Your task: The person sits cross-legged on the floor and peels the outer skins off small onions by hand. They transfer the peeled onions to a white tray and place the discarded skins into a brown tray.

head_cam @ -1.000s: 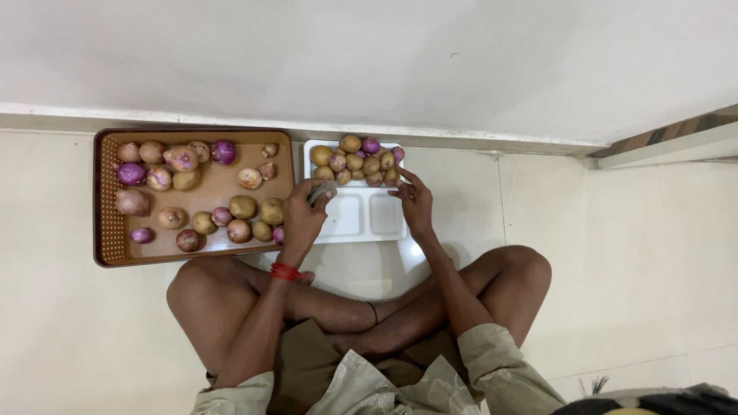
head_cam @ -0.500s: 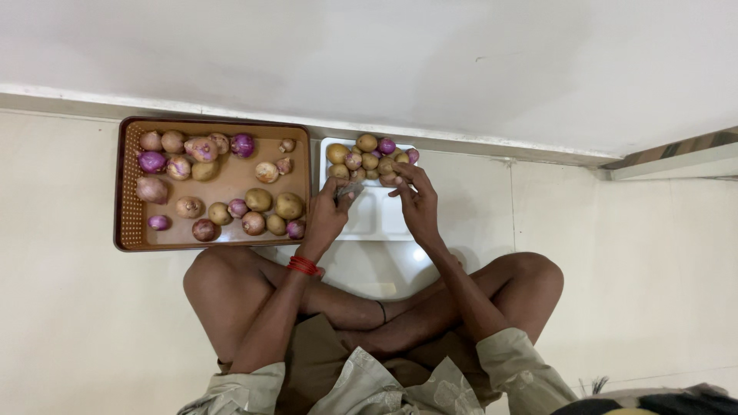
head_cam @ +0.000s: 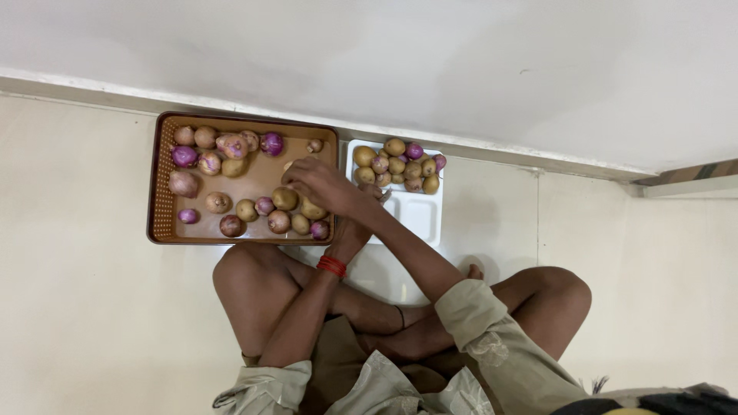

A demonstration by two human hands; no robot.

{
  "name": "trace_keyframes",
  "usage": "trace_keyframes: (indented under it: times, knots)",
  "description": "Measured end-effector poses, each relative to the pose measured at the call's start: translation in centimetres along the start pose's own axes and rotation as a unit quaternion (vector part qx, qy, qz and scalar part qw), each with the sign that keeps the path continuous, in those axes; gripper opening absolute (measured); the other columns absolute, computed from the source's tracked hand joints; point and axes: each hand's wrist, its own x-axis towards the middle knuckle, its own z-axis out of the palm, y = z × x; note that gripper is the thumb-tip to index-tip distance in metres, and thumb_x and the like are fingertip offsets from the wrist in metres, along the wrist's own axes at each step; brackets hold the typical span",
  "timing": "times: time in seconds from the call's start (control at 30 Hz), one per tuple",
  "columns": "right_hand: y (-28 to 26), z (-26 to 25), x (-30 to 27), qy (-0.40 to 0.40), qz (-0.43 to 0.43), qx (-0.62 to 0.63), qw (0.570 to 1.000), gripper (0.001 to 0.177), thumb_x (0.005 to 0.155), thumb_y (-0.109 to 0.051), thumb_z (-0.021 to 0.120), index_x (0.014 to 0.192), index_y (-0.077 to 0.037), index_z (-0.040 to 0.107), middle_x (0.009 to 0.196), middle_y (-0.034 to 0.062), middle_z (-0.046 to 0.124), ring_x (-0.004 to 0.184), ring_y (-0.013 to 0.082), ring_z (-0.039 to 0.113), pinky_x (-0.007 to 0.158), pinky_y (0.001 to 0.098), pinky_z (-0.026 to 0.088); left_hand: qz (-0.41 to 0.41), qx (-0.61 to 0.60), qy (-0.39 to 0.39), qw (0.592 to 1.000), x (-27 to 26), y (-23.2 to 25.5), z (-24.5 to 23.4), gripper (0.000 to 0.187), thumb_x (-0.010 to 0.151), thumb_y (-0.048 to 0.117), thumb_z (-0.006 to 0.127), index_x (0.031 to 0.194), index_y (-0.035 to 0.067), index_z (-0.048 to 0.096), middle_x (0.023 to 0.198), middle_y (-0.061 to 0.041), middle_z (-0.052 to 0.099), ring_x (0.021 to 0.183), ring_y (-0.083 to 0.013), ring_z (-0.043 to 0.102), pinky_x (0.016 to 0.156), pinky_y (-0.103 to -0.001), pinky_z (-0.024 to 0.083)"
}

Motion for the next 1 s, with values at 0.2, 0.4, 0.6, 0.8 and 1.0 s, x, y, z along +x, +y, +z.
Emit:
trace_keyframes:
  times: [0.2,0.4,0.6,0.8,1.0]
  knots:
    - [-1.3,5.6,3.0,-0.151,0.008,-0.062,0.987,0.036,0.086,-0.021,0.071,0.119,-0.011,0.068,0.114,0.009,0.068,0.115,0.0314,0.054,0.087,0.0503,0.051,-0.013,0.021,0.034,0.999,0.2,0.4,-0.2,0.016,0.092,-0.009,0.054,0.106,0.0,0.052,0.097,-0.017,0.057,0.088,-0.0338,0.057,0.075,-0.047,0.047]
    - [-2.9,6.9,3.8,-0.21,0.036,-0.217,0.953,0.025,0.101,-0.025,0.064,0.123,-0.015,0.069,0.119,0.0078,0.067,0.124,0.0243,0.054,0.104,0.0466,0.043,0.01,0.041,0.078,0.996,1.1,0.2,0.4,0.018,0.087,-0.011,0.057,0.1,0.0,0.054,0.09,-0.02,0.063,0.084,-0.0402,0.061,0.068,-0.051,0.047]
    - [-3.3,4.3,2.3,0.04,0.086,0.134,0.986,0.042,0.092,-0.019,0.073,0.134,-0.015,0.065,0.12,0.0107,0.067,0.109,0.0244,0.066,0.092,0.039,0.057,-0.023,0.017,0.032,0.999,0.6,-0.7,0.8,0.019,0.092,-0.008,0.055,0.109,-0.003,0.047,0.092,-0.022,0.058,0.081,-0.0418,0.057,0.071,-0.052,0.046]
    - [-2.2,-3.4,-4.0,0.096,0.183,0.586,0.783,0.054,0.103,-0.02,0.065,0.153,-0.007,0.049,0.142,0.0117,0.062,0.117,0.0224,0.065,0.099,0.0347,0.057,0.106,0.053,0.118,0.986,1.2,-1.7,1.0,0.043,0.092,0.004,0.069,0.131,-0.009,0.054,0.12,-0.032,0.064,0.111,-0.0433,0.063,0.086,-0.052,0.049]
    - [-1.2,-8.9,-14.1,0.203,0.217,0.675,0.675,0.05,0.104,-0.015,0.062,0.15,-0.001,0.048,0.149,0.0084,0.058,0.126,0.0233,0.063,0.111,0.0341,0.052,-0.25,-0.198,0.079,0.945,1.9,1.6,-0.5,0.033,0.098,0.022,0.061,0.121,-0.001,0.069,0.092,-0.012,0.075,0.087,-0.0232,0.076,0.077,-0.032,0.058]
